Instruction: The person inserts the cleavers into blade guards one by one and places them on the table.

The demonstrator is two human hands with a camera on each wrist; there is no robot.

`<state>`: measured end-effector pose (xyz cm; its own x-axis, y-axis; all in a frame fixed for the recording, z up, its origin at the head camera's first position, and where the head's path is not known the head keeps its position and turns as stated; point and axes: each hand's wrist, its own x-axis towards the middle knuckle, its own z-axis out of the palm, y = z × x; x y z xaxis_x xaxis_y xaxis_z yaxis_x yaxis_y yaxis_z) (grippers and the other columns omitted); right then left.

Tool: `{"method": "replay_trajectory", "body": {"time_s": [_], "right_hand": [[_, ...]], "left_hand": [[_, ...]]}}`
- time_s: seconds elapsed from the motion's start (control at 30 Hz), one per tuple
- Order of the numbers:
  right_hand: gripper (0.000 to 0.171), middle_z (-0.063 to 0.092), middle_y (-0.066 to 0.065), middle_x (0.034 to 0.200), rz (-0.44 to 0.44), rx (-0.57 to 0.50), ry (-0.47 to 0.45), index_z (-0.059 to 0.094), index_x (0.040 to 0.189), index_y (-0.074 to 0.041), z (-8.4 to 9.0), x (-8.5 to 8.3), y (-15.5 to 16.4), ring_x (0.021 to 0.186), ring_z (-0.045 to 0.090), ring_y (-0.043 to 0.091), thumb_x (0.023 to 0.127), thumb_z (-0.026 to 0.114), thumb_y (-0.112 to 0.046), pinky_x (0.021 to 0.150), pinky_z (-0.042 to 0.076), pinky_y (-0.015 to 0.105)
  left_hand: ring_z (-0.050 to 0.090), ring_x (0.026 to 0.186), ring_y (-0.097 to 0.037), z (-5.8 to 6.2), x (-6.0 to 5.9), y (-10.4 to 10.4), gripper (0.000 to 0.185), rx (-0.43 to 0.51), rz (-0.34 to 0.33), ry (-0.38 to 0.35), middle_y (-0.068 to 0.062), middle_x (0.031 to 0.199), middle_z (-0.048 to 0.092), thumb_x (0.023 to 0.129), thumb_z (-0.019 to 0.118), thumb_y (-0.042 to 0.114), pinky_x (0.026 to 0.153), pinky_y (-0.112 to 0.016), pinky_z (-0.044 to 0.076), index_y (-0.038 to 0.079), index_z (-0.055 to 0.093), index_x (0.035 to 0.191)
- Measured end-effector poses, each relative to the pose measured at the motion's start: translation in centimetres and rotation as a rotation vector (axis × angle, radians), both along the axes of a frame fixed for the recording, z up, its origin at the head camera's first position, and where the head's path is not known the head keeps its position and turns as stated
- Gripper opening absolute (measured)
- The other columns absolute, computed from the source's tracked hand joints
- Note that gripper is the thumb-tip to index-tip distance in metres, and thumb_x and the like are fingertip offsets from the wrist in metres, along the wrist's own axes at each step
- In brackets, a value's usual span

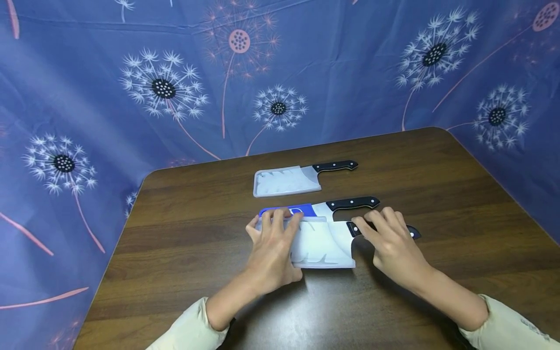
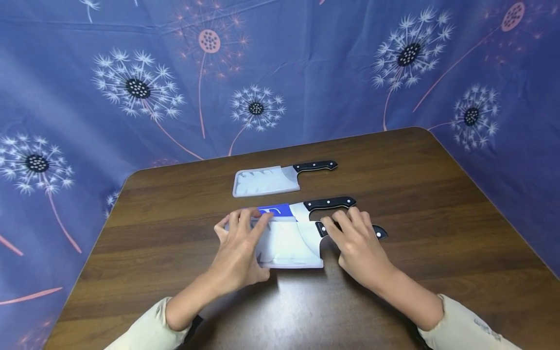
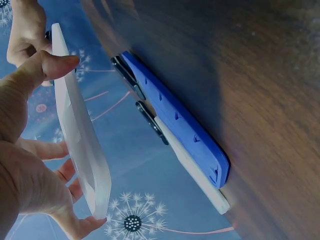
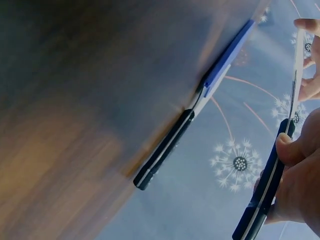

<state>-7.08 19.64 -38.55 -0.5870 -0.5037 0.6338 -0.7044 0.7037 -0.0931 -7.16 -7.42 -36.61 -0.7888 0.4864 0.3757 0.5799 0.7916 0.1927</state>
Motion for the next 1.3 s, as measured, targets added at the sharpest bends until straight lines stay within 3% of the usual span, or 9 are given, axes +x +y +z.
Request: {"method": "replay_trajectory", "body": {"time_s": [0.3,0.47,0.6,0.77,1.0,1.3], "right_hand": [[0.059,0.052,0.011,0.092,-0.002,0.078,-0.045,0.065,0.108,0.001,-0.6,0.3,0.1,0.076,0.036,0.024,0.06,0.039,0.02,0.066,0.032,0.038],[0.052,0.052,0.008,0.09,0.002,0.113,-0.058,0.066,0.107,-0.002,-1.1,0.4,-0.1,0.075,0.04,0.023,0.065,0.04,0.015,0.064,0.034,0.035],[0.047,0.052,0.006,0.089,0.004,0.145,-0.067,0.066,0.106,-0.002,-1.4,0.5,-0.1,0.074,0.041,0.022,0.064,0.052,0.014,0.062,0.036,0.034],[0.053,0.053,0.007,0.09,0.014,0.165,-0.084,0.067,0.105,-0.002,-1.6,0.6,-0.2,0.074,0.044,0.022,0.057,0.05,0.015,0.063,0.042,0.038],[0.046,0.055,0.006,0.092,0.002,0.208,-0.14,0.067,0.104,-0.004,-1.7,1.1,-0.4,0.079,0.054,0.026,0.06,0.073,0.011,0.069,0.051,0.046],[0.039,0.056,0.005,0.092,-0.002,0.277,-0.201,0.068,0.101,-0.005,-2.2,1.4,-0.7,0.079,0.056,0.024,0.064,0.077,0.006,0.069,0.054,0.048]], "left_hand": [[0.037,0.117,-0.03,-0.5,0.7,-0.2,0.112,-0.024,0.019,-0.08,-0.007,0.125,0.044,0.033,0.09,0.029,0.092,-0.065,0.021,0.015,0.048,0.136],[0.037,0.117,-0.03,-0.6,1.0,-0.3,0.112,-0.049,0.029,-0.132,-0.007,0.124,0.044,0.032,0.09,0.027,0.092,-0.066,0.021,0.014,0.05,0.135],[0.037,0.114,-0.029,-0.7,1.2,-0.4,0.112,-0.066,0.039,-0.17,-0.007,0.122,0.044,0.031,0.091,0.028,0.092,-0.066,0.023,0.014,0.051,0.134],[0.038,0.112,-0.028,-1.0,1.5,-0.4,0.115,-0.085,0.048,-0.236,-0.006,0.122,0.045,0.031,0.093,0.031,0.091,-0.065,0.025,0.012,0.051,0.137],[0.038,0.111,-0.026,-1.4,1.9,-0.3,0.117,-0.106,0.056,-0.296,-0.006,0.121,0.045,0.033,0.094,0.035,0.087,-0.062,0.03,0.01,0.051,0.139],[0.038,0.11,-0.025,-1.9,2.0,-0.2,0.11,-0.113,0.057,-0.407,-0.004,0.117,0.045,0.035,0.095,0.034,0.08,-0.066,0.035,0.012,0.054,0.135]]}}
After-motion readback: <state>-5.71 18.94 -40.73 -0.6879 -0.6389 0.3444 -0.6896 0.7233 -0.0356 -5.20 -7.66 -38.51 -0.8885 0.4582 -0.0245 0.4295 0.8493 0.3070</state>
